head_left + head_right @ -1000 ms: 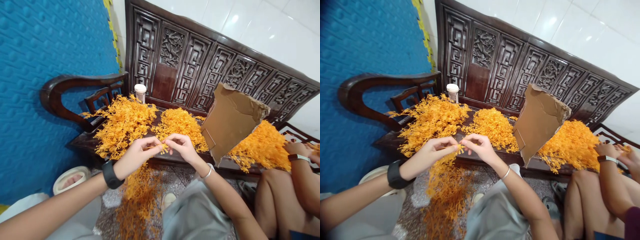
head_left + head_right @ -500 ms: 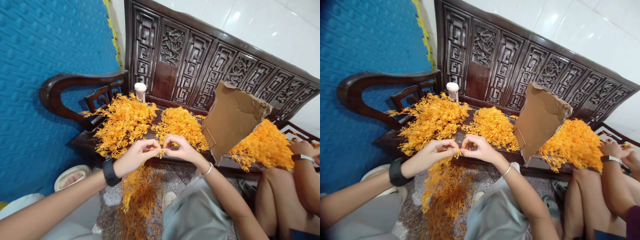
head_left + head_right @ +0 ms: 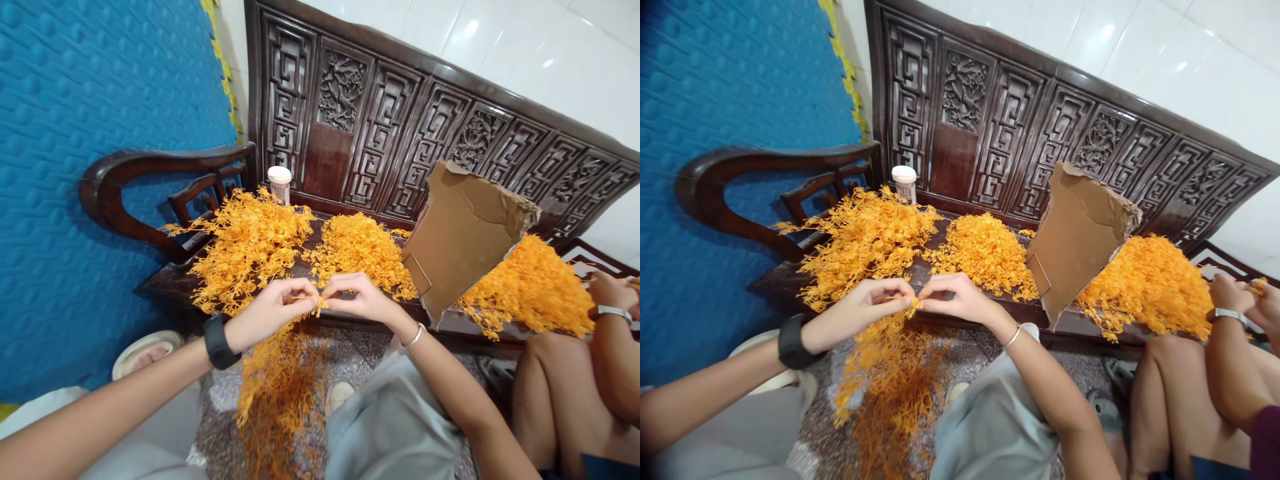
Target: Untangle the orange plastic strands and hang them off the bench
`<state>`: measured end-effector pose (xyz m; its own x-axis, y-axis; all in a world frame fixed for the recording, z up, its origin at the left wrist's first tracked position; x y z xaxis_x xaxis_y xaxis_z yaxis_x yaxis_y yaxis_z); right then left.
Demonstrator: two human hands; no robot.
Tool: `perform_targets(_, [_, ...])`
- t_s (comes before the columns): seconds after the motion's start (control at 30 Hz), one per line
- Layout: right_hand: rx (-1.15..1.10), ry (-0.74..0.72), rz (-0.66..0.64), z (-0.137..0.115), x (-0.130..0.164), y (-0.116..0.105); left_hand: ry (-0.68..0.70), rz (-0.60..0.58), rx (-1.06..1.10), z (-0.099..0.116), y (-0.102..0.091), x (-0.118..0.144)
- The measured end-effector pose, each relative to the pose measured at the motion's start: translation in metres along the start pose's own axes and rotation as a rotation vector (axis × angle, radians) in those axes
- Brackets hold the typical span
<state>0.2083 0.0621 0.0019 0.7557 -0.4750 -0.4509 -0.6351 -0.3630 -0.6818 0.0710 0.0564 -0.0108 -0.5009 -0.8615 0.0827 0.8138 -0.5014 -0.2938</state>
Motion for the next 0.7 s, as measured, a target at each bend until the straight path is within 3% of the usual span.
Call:
perform_targets(0.23, [0.031, 0.055, -0.027, -0.004, 0.000, 0.003, 0.000, 0.038, -0.054, -0.003, -0.003, -0.001])
perform_targets(0.5, [0.145, -0.022, -0.100, -0.004, -0.001, 0.010, -0.030, -0.158, -0.046, -0.004, -0.003, -0.002])
perform_targets(0.7, [0.214, -0.094, -0.159, -0.006, -0.001, 0.013, -0.052, -0.222, -0.015, -0.009, -0.003, -0.002])
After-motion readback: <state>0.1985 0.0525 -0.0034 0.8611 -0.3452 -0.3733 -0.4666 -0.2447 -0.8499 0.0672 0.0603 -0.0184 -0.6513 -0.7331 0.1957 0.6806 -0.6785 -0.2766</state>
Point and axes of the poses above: each hand's wrist, its own x-axis away from the middle knuckle, its own y-axis out of the palm, z = x × y, the point moved 4 cm from there along -x, towards the middle knuckle, and after that the axes turned 10 degrees about -y, right-handed, at the moved point
